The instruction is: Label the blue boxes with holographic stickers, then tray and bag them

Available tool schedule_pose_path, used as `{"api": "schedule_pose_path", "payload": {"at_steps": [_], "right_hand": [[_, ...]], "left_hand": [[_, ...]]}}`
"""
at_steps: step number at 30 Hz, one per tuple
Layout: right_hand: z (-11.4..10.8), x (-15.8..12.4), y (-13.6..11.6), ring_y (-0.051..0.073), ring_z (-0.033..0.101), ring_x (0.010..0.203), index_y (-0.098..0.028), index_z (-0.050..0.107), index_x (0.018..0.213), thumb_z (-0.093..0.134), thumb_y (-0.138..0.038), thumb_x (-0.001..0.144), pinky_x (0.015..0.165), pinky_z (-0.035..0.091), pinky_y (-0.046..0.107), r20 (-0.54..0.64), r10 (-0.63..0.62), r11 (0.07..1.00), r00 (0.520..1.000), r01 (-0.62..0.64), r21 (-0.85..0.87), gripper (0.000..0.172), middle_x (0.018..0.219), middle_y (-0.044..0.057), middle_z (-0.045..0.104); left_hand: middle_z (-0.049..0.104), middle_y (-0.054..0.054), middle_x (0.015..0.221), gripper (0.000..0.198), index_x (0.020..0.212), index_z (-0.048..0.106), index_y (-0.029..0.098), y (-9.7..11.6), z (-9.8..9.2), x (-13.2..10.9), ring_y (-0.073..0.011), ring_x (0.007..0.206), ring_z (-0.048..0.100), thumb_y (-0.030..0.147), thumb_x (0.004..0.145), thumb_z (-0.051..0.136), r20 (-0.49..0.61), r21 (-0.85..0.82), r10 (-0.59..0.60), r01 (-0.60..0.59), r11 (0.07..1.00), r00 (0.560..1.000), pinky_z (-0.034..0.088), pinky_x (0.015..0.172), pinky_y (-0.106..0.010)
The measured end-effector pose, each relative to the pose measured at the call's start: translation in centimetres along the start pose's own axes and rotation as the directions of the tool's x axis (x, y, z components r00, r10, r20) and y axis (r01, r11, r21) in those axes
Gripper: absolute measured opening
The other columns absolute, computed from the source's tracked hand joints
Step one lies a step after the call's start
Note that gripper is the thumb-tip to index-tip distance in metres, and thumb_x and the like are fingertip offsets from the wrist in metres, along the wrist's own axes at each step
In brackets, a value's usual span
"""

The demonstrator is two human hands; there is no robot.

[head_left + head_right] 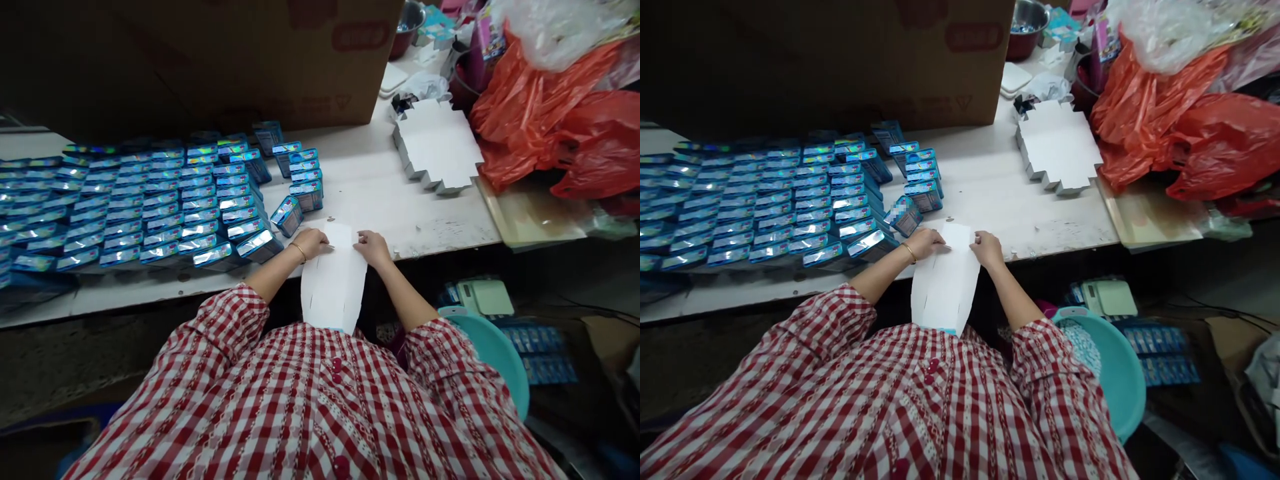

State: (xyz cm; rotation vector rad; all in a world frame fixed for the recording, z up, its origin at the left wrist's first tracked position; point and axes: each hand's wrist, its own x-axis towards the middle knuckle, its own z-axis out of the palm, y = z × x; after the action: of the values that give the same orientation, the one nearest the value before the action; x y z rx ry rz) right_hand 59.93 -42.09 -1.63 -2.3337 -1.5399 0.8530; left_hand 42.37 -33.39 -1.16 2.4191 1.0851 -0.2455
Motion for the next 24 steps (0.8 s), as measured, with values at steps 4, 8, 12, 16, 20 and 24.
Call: {"api": "schedule_pose_path", "payload": {"at_steps": [4,8,12,16,20,24], "right_hand": [[-0.1,-0.8,-1.0,0.02,0.06,0.095,-0.019,0.051,0.125,0.044,-0.012,0.08,0.082,0.043,0.029,-0.014,-0.147,0.982,0.989,0.144,-0.124,0.047,0.101,0.005,0.067],[-0.6,-0.8,-1.8,0.022,0.058,0.102,-0.019,0.05,0.124,0.042,-0.006,0.077,0.082,0.043,0.029,0.048,-0.107,0.977,0.993,0.114,-0.182,0.05,0.114,0.008,0.064],[-0.5,-0.9,-2.3,0.019,0.06,0.099,-0.023,0.055,0.119,0.041,-0.005,0.077,0.082,0.044,0.027,0.074,-0.126,0.981,0.989,0.135,-0.14,0.048,0.111,0.004,0.065],[0.0,-1.6,-2.5,0.016,0.059,0.104,-0.025,0.059,0.114,0.044,-0.005,0.077,0.089,0.042,0.026,0.086,-0.261,0.962,0.961,0.267,-0.056,0.046,0.115,0.0,0.065],[-0.3,-1.0,-1.8,0.012,0.062,0.094,-0.019,0.061,0.11,0.045,-0.01,0.08,0.084,0.044,0.022,0.029,-0.163,0.981,0.986,0.159,0.108,0.035,0.104,0.002,0.069],[-0.6,-0.1,-1.7,0.015,0.062,0.092,-0.02,0.067,0.095,0.052,-0.018,0.081,0.083,0.045,0.025,0.092,-0.088,0.992,0.992,0.079,0.094,0.021,0.095,0.002,0.07]], "left_hand": [[0.071,-0.006,0.101,0.029,0.094,0.073,0.021,0.6,-0.1,-0.3,-0.0209,0.097,0.063,0.032,0.081,0.05,0.029,0.042,0.001,-0.002,0.999,1.0,0.044,0.082,-0.027],[0.07,-0.003,0.106,0.026,0.095,0.072,0.025,0.8,-1.0,-0.1,-0.0196,0.1,0.061,0.033,0.079,0.053,0.129,0.095,0.061,-0.073,0.993,0.99,0.042,0.082,-0.024],[0.067,-0.006,0.113,0.034,0.11,0.064,0.026,1.2,-1.6,0.9,-0.0226,0.1,0.061,0.03,0.078,0.055,0.242,0.18,0.056,-0.101,0.978,0.969,0.043,0.081,-0.027],[0.067,-0.009,0.108,0.039,0.116,0.059,0.024,1.8,-1.5,0.8,-0.0238,0.098,0.061,0.024,0.077,0.053,0.237,0.209,0.016,-0.067,0.976,0.971,0.043,0.08,-0.029],[0.068,-0.008,0.105,0.032,0.107,0.065,0.022,2.0,-1.3,0.0,-0.0232,0.098,0.061,0.032,0.082,0.046,0.148,0.114,0.014,-0.031,0.993,0.989,0.043,0.08,-0.028],[0.071,-0.008,0.095,0.036,0.09,0.072,0.018,1.5,-1.1,0.1,-0.0212,0.092,0.063,0.033,0.085,0.04,0.052,0.012,-0.043,0.043,0.999,0.998,0.043,0.075,-0.026]]}}
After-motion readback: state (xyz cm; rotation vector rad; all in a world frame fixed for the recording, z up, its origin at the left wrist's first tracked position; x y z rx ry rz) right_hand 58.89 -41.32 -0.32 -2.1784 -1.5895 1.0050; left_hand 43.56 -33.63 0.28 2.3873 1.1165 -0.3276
